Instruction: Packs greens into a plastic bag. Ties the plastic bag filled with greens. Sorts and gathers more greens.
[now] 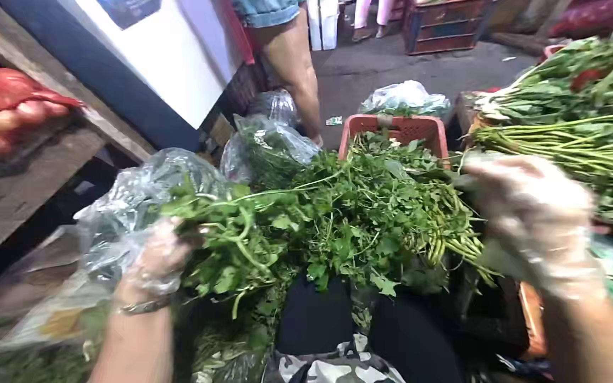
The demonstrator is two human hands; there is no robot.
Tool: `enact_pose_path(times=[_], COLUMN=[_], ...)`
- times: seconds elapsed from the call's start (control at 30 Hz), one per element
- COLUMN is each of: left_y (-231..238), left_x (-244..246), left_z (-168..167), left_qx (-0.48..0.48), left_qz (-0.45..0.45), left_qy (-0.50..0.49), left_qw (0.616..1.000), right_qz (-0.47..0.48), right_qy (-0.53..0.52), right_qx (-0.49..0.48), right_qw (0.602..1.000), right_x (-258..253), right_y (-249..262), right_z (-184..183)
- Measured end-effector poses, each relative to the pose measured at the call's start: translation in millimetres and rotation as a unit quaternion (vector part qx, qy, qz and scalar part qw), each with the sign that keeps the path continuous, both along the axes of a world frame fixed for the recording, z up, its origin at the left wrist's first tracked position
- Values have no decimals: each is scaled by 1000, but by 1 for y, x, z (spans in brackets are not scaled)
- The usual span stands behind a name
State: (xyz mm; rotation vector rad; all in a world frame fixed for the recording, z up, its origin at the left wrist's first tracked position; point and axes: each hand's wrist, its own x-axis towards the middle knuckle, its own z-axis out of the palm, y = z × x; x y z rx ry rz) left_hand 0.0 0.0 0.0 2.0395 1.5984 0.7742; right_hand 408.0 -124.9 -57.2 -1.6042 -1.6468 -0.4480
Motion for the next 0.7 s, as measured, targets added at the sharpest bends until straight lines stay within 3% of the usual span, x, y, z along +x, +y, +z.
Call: enact_pose_path(times=[0.1, 0.23, 0.37, 0.47, 0.53, 0.6, 0.7], left_y=[0, 5, 17, 28, 28, 18, 9], left_x=[20, 18, 8, 5, 4, 4, 0], left_z=[9, -1, -20, -38, -50, -59, -84], left_qx=[-21, -31, -64, -33, -39, -48, -59], left_qz=[-51, -124, -112, -131, -93, -3, 112], left_qy=[-2, -140, -222, -215, -304, -461, -522], left_qw=[998, 982, 967, 967, 947, 886, 844], right_qz=[182, 277, 278, 211, 215, 235, 259], right_qy=[22, 31, 14, -94, -144, -151, -79], right_qx=[-31, -110, -124, -75, -18, -8, 21], right_qw=[983, 954, 952, 970, 966, 960, 962], right_x=[-98, -123, -127, -129, -128, -129, -141], right_y=[46, 93, 105, 106, 113, 120, 135], right_z=[11, 1, 22, 42, 51, 57, 47])
